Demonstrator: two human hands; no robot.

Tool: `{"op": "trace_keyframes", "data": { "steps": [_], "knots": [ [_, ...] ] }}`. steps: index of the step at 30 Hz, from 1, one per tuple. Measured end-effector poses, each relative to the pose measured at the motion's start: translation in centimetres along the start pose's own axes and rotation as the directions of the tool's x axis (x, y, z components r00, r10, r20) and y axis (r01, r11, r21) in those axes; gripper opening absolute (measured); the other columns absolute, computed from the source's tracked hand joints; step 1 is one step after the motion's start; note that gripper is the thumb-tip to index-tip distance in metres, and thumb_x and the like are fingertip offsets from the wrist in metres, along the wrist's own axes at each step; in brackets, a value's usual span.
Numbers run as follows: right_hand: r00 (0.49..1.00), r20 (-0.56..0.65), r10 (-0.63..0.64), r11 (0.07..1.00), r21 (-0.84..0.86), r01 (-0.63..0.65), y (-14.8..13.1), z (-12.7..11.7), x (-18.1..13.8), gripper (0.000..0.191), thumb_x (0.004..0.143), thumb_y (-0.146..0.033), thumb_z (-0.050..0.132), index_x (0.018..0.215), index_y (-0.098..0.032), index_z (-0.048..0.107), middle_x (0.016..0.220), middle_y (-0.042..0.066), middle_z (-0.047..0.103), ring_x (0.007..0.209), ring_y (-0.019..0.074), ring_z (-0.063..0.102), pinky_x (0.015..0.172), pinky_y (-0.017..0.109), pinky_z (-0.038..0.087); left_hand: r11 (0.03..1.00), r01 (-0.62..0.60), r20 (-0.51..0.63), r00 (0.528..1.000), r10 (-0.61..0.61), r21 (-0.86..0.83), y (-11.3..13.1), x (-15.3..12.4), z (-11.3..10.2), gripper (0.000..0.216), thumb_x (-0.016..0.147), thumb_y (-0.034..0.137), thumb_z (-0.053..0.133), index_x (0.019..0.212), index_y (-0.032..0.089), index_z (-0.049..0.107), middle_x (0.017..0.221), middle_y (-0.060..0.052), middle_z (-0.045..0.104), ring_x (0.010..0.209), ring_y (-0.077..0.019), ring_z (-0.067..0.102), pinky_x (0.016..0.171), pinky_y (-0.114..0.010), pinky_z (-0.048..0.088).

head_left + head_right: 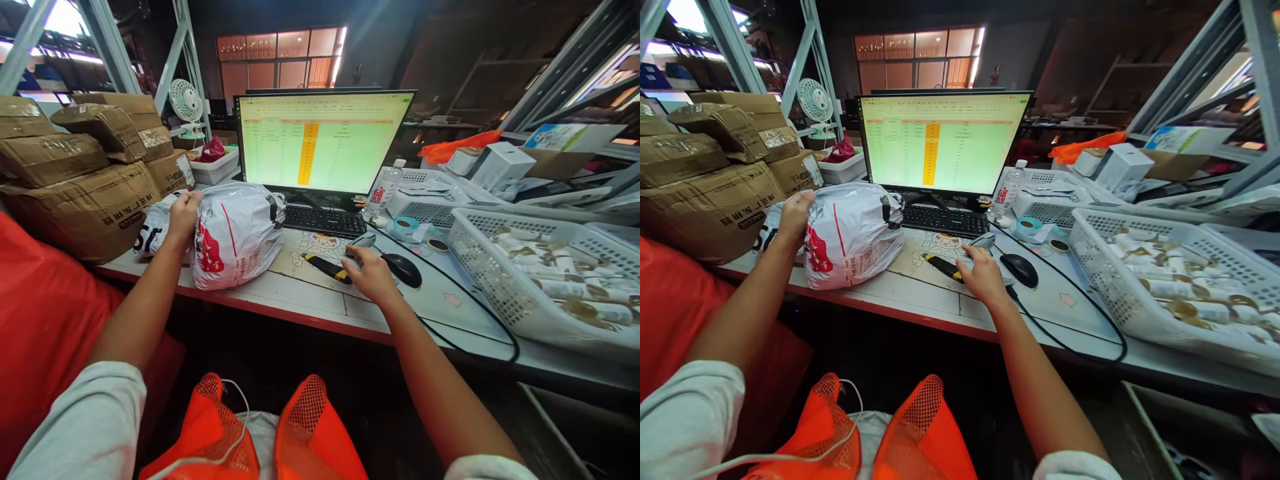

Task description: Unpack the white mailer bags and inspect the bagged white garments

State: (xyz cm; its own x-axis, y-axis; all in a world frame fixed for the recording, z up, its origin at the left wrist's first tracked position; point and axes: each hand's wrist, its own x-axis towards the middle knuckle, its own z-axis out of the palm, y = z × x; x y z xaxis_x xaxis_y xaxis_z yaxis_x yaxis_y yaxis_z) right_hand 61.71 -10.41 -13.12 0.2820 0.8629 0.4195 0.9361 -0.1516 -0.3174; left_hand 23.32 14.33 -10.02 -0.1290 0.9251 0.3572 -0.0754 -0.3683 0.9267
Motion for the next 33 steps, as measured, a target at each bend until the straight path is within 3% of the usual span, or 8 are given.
{"op": "trace_keyframes", "data": {
  "steps": [3,6,10,13,16,21,26,33],
  "knots": [
    [0.999,0.008,0.046,0.998,-0.054,-0.045,0.9,-0.7,-0.8,0.050,0.094,-0.037,0.051,0.134,-0.011,0.066,0.128,0.017,0.069,0.115,0.0312,0.064,0.107,0.044,0.049,0.978,-0.207,-0.043,0.977,0.207,0.002,0.6,-3.5,-2.1,0.052,0.086,0.063,0.063,0.116,0.020,0.060,0.122,-0.010,0.067,0.106,-0.0202,0.065,0.085,-0.029,0.053],
    [0.983,-0.009,0.181,0.966,-0.183,-0.180,1.8,-1.3,-1.2,0.051,0.095,-0.036,0.049,0.138,-0.011,0.064,0.136,0.019,0.065,0.124,0.0337,0.060,0.110,0.045,0.046,0.909,-0.378,0.111,0.925,0.363,0.177,1.1,-9.2,-3.2,0.069,0.083,0.065,0.070,0.136,0.026,0.051,0.145,-0.012,0.056,0.133,-0.0284,0.057,0.106,-0.041,0.051],
    [0.937,0.012,0.349,0.892,-0.311,-0.329,2.3,-1.2,-0.5,0.058,0.097,-0.041,0.049,0.145,-0.009,0.057,0.141,0.022,0.060,0.127,0.0373,0.058,0.108,0.047,0.046,0.736,-0.467,0.156,0.878,0.453,0.491,0.1,-14.5,-1.9,0.095,0.071,0.066,0.083,0.144,0.019,0.045,0.146,-0.020,0.053,0.140,-0.0363,0.049,0.117,-0.051,0.040],
    [0.904,0.074,0.422,0.856,-0.360,-0.370,2.1,-0.6,0.2,0.062,0.099,-0.043,0.049,0.151,-0.009,0.051,0.144,0.024,0.057,0.129,0.0390,0.058,0.106,0.048,0.047,0.687,-0.438,0.081,0.870,0.486,0.579,-1.3,-14.2,-0.7,0.069,0.083,0.066,0.072,0.126,0.016,0.055,0.124,-0.018,0.064,0.123,-0.0340,0.059,0.107,-0.047,0.045],
    [0.869,0.137,0.475,0.831,-0.393,-0.393,1.9,-0.1,0.6,0.068,0.099,-0.046,0.050,0.155,-0.007,0.044,0.142,0.028,0.058,0.130,0.0404,0.059,0.104,0.050,0.048,0.687,-0.387,0.045,0.887,0.459,0.615,-1.8,-12.0,-0.7,0.041,0.093,0.060,0.062,0.097,0.019,0.059,0.092,-0.011,0.067,0.094,-0.0275,0.065,0.086,-0.037,0.048],
    [0.848,0.130,0.514,0.801,-0.428,-0.420,1.7,-0.1,1.1,0.066,0.099,-0.046,0.051,0.151,-0.005,0.045,0.131,0.030,0.065,0.123,0.0412,0.065,0.099,0.050,0.051,0.685,-0.351,0.023,0.898,0.439,0.639,-0.6,-9.5,-1.2,0.037,0.095,0.053,0.060,0.077,0.022,0.052,0.066,-0.003,0.057,0.064,-0.0202,0.055,0.065,-0.031,0.035],
    [0.842,0.153,0.518,0.791,-0.460,-0.403,1.8,-0.2,1.7,0.056,0.097,-0.041,0.051,0.139,-0.004,0.054,0.127,0.029,0.067,0.119,0.0401,0.067,0.096,0.048,0.053,0.709,-0.380,0.070,0.903,0.425,0.594,0.3,-10.1,-0.3,0.034,0.097,0.052,0.058,0.081,0.022,0.053,0.067,-0.002,0.057,0.064,-0.0195,0.054,0.063,-0.031,0.031],
    [0.855,0.173,0.489,0.777,-0.532,-0.336,1.5,0.0,2.3,0.048,0.098,-0.031,0.045,0.133,-0.002,0.058,0.126,0.029,0.068,0.117,0.0384,0.068,0.094,0.045,0.053,0.728,-0.458,0.110,0.874,0.473,0.511,-1.6,-13.5,1.9,0.037,0.099,0.057,0.054,0.087,0.022,0.054,0.081,-0.006,0.062,0.081,-0.0245,0.063,0.073,-0.033,0.043]
  ]
}}
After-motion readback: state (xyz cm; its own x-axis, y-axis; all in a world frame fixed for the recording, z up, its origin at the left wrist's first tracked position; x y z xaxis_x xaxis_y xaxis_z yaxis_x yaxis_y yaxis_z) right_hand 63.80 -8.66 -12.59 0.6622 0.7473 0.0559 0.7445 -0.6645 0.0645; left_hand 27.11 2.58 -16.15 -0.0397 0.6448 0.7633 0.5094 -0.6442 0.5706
